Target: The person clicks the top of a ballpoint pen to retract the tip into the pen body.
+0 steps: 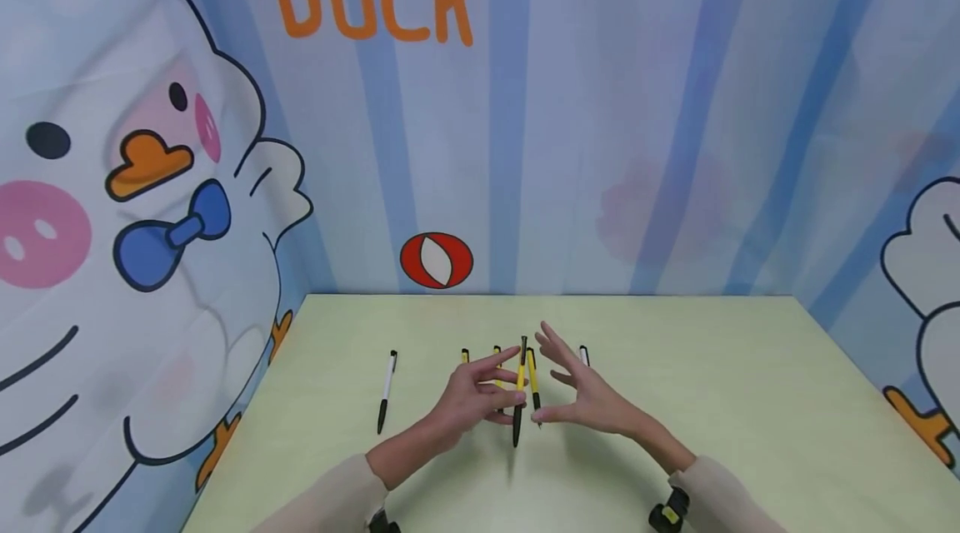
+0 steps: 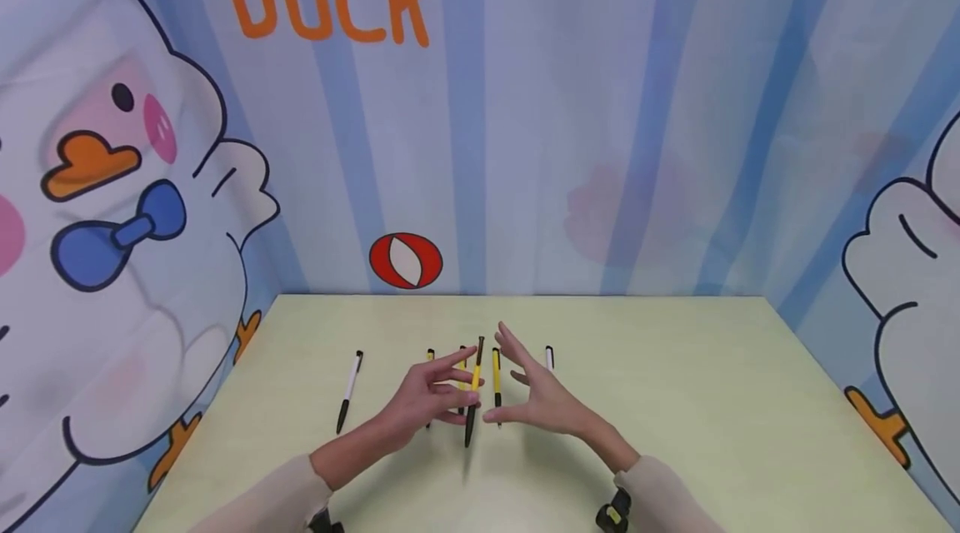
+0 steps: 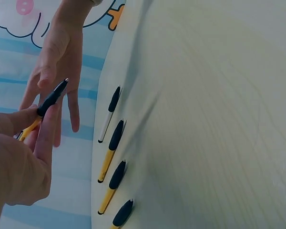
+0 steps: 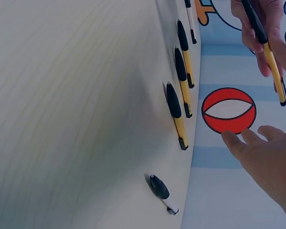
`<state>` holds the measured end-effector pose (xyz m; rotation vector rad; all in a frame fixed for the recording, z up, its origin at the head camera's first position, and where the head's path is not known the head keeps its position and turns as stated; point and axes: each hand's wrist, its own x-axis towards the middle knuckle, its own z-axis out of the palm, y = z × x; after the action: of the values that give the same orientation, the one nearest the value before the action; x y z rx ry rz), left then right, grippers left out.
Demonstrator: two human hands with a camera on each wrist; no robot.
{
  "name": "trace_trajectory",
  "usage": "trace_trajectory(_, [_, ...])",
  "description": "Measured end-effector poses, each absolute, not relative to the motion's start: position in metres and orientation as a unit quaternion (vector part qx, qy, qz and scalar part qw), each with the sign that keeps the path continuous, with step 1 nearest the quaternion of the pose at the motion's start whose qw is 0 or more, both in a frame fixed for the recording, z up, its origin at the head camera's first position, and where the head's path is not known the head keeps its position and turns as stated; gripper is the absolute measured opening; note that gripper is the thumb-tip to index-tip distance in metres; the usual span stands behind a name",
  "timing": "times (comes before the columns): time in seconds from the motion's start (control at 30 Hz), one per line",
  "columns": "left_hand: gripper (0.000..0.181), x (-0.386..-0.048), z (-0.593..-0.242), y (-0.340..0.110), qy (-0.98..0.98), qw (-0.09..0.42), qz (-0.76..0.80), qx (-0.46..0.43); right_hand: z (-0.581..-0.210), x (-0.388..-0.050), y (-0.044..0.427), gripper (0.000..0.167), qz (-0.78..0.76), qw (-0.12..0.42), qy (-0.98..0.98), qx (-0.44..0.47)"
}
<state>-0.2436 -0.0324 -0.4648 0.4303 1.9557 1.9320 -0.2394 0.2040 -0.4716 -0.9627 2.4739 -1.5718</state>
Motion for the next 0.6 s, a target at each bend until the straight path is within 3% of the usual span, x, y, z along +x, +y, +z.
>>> trace_trajectory(0.6, [0.067,-0.2401,-0.4643,-0.0226,0.664,0.188,0.706,0.16,-0.4742,-0.2394,0.1987,0.116,-0.518,0.056,0.788,-0.327])
